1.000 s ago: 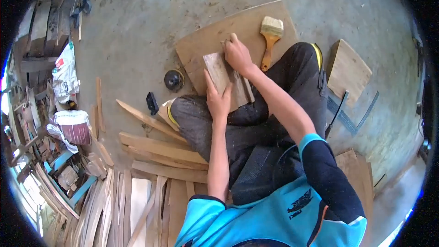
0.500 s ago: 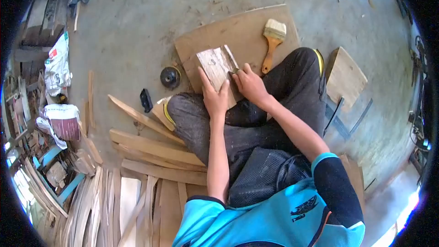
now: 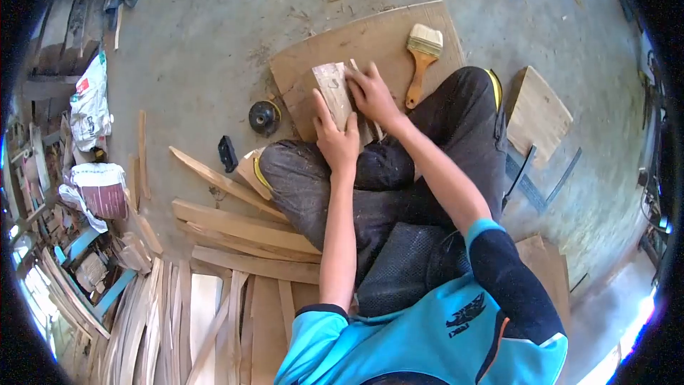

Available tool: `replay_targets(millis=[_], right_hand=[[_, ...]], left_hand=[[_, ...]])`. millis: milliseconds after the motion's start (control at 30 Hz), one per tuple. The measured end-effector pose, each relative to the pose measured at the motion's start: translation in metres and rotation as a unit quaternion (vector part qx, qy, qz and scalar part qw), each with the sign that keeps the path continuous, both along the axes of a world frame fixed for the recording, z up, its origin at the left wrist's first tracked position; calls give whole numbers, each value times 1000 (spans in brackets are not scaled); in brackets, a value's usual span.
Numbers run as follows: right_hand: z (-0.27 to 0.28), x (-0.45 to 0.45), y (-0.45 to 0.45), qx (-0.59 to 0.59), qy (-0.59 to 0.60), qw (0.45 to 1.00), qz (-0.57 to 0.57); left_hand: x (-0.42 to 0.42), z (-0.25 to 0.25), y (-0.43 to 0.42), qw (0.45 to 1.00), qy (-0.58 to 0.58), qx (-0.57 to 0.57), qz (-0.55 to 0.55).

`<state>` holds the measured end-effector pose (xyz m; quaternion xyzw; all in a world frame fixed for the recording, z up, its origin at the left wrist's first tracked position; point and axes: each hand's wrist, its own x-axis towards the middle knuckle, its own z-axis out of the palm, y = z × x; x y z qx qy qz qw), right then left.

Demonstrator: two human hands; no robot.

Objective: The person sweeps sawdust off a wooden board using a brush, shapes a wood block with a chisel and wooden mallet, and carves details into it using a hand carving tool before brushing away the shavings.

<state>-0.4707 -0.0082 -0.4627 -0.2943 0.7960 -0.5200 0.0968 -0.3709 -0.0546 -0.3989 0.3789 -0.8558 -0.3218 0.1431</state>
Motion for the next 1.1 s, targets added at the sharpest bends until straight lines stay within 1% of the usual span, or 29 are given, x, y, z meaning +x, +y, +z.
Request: replay_targets(millis=[67,100,167,200,233,300,333,400,433,467,533,567,600,633,667,733,800,833,867,933,967,1000,1033,1067,1100], right_hand=[[0,28,25,10,16,1000,15],[3,18,18,7,19,1000,13],[8,-10,-9,8,31,999,-41],[3,-25,-23,6,29,999,-42],[-5,-36,-33,7,53,998,-35],[-11,-28,-25,23,84,996,-23],[-10,-12,-12,16,66,997,-21],[0,20,17,5,44,999,-20],[2,17,19,45,5,999,9],[-3,0,6,43,6,999,6],[-12,-36,-25,22,61,998,-25],[-17,-30,-22,29,50,998,-28],[-19,-26,-21,63,57,996,-7],[-15,-28,-19,95,70,993,13],[-7,0,-2,40,68,996,-30],[-5,41,38,36,26,998,33],[-3,18,21,77,61,995,22],[-8,-5,4,66,71,995,6],[-11,-17,-9,67,69,995,3],[-14,-17,-23,51,80,995,-11],[-13,1,-14,18,80,996,-43],[-14,24,9,20,83,996,-9],[-6,38,28,10,61,998,7],[-2,44,41,4,41,999,26],[-4,30,30,5,44,999,26]], left_hand=[[-6,-1,-1,1000,10,6,-7],[-7,0,-1,1000,7,20,-12],[-9,1,0,1000,15,0,-24],[-8,0,-1,999,18,-17,-32],[-3,-1,-1,999,8,-14,-36],[-4,-4,-2,1000,13,22,-14],[-7,-2,-2,999,18,21,-16],[-7,4,-1,997,-1,83,-1],[-8,5,0,995,6,95,-7],[-9,3,-2,996,6,93,-10],[-2,-2,0,997,7,-26,-70],[-3,3,2,998,-16,54,-38],[1,3,2,997,-25,59,-43],[2,1,1,998,-5,43,-44],[-1,-3,-2,999,20,25,-43],[-1,-9,-6,998,31,39,-34],[5,-13,-9,995,60,51,-62],[6,-10,-10,993,55,86,-63],[3,-14,-10,993,53,86,-65],[6,-17,-9,993,64,97,-38],[7,-21,-10,991,70,111,-28],[6,-24,-13,991,74,107,-31],[7,-25,-15,989,79,122,-32],[8,-26,-13,986,85,140,-29],[7,-25,-12,985,86,151,-18]])
